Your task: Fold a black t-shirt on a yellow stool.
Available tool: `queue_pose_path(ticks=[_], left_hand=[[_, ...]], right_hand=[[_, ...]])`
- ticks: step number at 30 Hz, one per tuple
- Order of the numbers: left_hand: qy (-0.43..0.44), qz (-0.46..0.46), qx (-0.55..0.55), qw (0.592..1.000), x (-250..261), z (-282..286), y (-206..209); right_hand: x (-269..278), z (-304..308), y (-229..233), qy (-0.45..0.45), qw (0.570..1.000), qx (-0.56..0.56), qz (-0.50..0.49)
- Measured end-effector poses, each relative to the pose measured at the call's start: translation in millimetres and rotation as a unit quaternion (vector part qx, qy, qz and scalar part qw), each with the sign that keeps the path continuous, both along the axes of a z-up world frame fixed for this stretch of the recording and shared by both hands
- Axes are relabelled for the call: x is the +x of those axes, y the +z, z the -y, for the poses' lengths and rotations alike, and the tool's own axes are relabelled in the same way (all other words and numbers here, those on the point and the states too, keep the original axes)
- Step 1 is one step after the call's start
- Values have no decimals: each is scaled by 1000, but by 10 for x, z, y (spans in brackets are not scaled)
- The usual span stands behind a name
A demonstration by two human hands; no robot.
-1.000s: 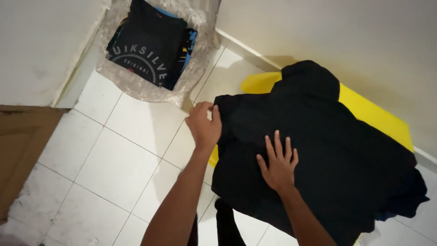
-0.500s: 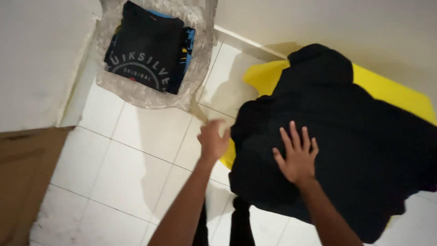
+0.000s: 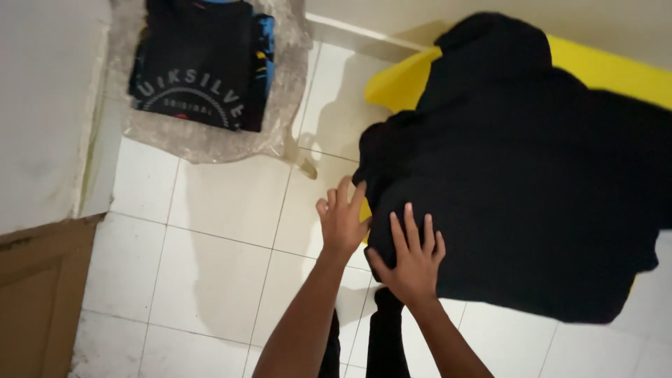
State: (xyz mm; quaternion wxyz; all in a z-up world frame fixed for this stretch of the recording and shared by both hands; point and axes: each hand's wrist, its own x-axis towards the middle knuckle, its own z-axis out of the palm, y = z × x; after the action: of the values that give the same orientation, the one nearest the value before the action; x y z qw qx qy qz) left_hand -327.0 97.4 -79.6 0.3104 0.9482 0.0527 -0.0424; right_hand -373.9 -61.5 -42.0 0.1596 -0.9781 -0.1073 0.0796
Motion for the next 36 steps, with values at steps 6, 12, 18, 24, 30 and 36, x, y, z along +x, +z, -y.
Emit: queue_pose_path(ticks=[6, 12, 18, 24, 30, 36], left_hand=[[-17, 43, 17, 999, 164, -8, -189], [-39, 129, 82, 988, 196, -217, -251], [-52, 213, 99, 971, 270, -666, 83], [-91, 222, 124, 963, 339, -752, 99], [-64, 53, 175, 981, 112, -613, 28], [-104, 24, 68, 992, -246, -221, 434]], right_hand=[[-149, 131, -205, -16, 999, 6, 38], [-233, 285, -306, -52, 988, 133, 52], [-161, 211, -103, -82, 991, 98, -30], [-79, 110, -157, -66, 992, -50, -95], [3, 118, 57, -41, 993, 19, -113], [26, 244, 137, -14, 986, 86, -144]])
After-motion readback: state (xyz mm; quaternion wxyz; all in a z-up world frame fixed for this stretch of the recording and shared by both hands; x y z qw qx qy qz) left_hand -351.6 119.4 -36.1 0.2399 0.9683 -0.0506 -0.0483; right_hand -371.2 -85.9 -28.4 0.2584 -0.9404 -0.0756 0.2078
